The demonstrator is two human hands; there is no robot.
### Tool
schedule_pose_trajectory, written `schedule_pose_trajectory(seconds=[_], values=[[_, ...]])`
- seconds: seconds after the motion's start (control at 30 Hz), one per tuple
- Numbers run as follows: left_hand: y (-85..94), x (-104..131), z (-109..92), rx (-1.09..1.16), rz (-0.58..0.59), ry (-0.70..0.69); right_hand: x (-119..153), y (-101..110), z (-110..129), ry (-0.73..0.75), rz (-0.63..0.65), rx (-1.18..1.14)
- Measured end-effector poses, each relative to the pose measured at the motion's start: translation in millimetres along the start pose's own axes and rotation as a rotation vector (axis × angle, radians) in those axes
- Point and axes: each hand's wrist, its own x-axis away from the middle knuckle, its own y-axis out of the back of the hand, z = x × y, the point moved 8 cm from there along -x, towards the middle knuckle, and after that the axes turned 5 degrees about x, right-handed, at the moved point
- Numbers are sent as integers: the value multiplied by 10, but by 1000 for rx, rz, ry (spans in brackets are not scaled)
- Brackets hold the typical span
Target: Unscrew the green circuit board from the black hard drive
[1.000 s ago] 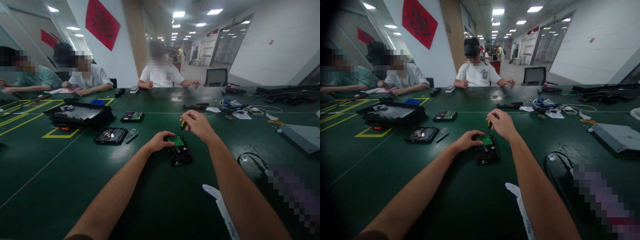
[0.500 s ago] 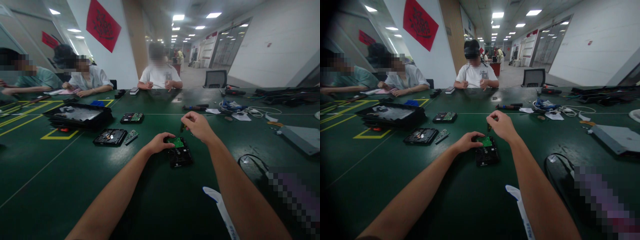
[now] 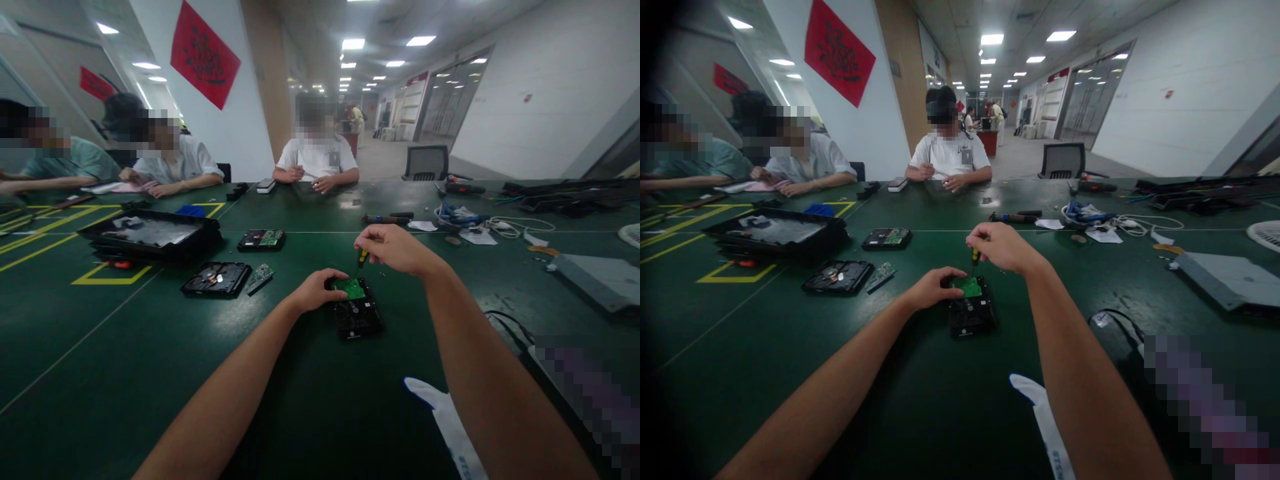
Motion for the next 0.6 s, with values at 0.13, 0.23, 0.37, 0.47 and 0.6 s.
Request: schedule_pose_trajectory(seconds=[0.13, 0.23, 0.37, 0.47, 0.6], values=[[-4, -6, 23, 4, -2, 8, 8, 4, 75, 4, 47, 10], [-6, -9, 33, 11, 0, 7, 9, -11, 81, 12, 22, -11], [-7, -7, 23, 33, 2, -5, 18, -24, 33, 3, -44, -30], [0, -3, 5, 35, -6, -9, 54, -40, 5, -2, -57, -34], [-7, 0, -6, 53, 1, -4, 98, -16, -68, -38, -106, -78]])
